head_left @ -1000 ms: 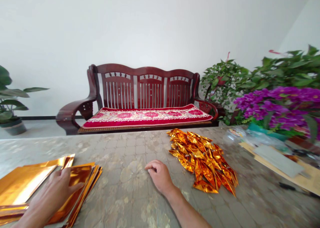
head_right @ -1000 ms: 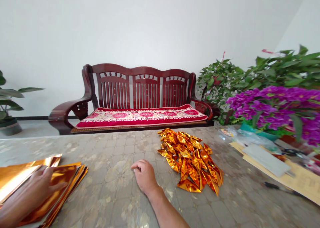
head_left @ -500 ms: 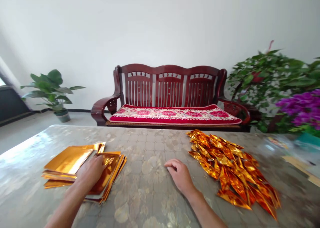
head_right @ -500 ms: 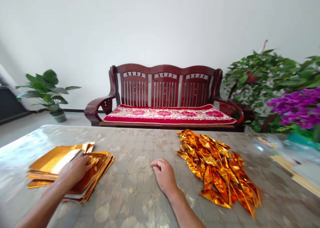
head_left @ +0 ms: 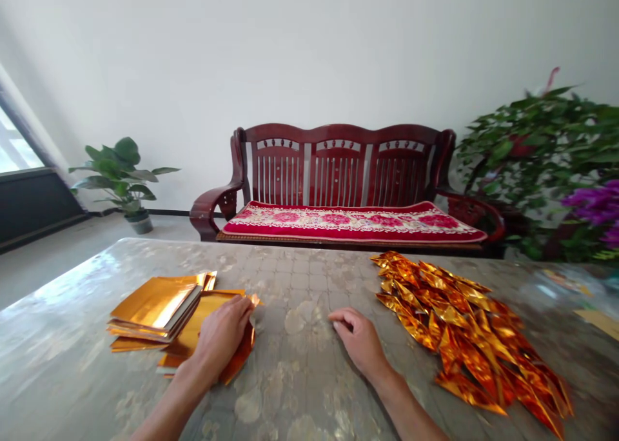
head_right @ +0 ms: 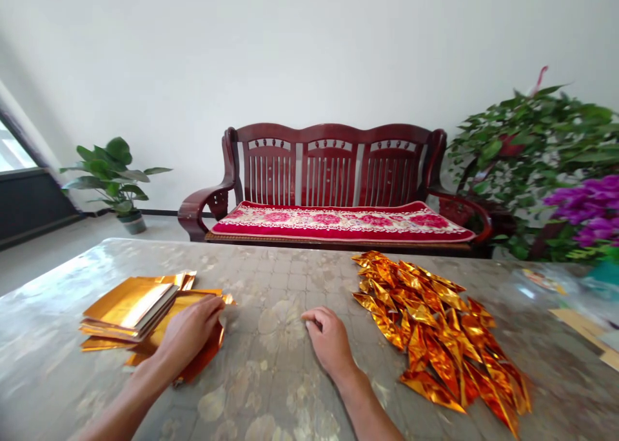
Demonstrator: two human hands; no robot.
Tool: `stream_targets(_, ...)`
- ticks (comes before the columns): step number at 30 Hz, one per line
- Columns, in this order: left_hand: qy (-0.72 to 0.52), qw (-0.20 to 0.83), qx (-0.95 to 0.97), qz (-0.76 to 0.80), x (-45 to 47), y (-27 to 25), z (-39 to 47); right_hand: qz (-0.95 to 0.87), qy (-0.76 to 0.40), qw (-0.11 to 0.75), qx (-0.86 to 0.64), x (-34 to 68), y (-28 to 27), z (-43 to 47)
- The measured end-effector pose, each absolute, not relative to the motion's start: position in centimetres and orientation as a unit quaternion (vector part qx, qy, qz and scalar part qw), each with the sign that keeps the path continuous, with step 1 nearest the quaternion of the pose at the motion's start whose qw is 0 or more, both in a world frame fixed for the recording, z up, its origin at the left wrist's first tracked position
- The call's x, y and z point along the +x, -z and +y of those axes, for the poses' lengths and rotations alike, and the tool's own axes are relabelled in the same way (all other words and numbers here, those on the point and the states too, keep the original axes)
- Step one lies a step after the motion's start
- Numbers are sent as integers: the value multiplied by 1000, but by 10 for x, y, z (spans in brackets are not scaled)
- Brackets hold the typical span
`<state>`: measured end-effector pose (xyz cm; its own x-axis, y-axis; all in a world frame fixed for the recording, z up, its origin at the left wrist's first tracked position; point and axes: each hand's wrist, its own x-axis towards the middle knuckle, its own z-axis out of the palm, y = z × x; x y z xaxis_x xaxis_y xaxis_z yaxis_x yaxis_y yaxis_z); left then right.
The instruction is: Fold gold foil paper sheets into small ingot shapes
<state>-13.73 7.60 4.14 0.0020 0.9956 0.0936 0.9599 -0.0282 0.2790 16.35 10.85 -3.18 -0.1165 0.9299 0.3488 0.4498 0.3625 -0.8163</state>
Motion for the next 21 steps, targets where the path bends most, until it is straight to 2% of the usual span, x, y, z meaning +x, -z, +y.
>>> stream_targets(4, -211, 113, 786, 570, -80, -32, 75, -704, -279, 459, -465, 158, 23, 96)
stream_targets(8, -231, 129, 834, 484, -34, -12, 79, -768, -266, 420, -403, 153, 16, 87)
stream_targets(10, -241, 156, 823, 490, -23, -3, 82, -772, -260, 422, -397, 155, 18, 89)
stream_targets(12, -267, 188, 797, 508, -21, 3, 87, -747, -246, 462, -411, 158, 23, 94)
stream_targets(16, -337, 172, 732, 566, -33, 8, 104, -699, -240, 529, -417, 165, 29, 102)
stream_targets(18, -347, 227, 693, 590, -37, 11, 113, -691, -254, 543, -404, 166, 29, 102)
stream_targets(21, -347, 401, 636, 561, -33, 21, 124, -684, -277, 550, -391, 165, 27, 101)
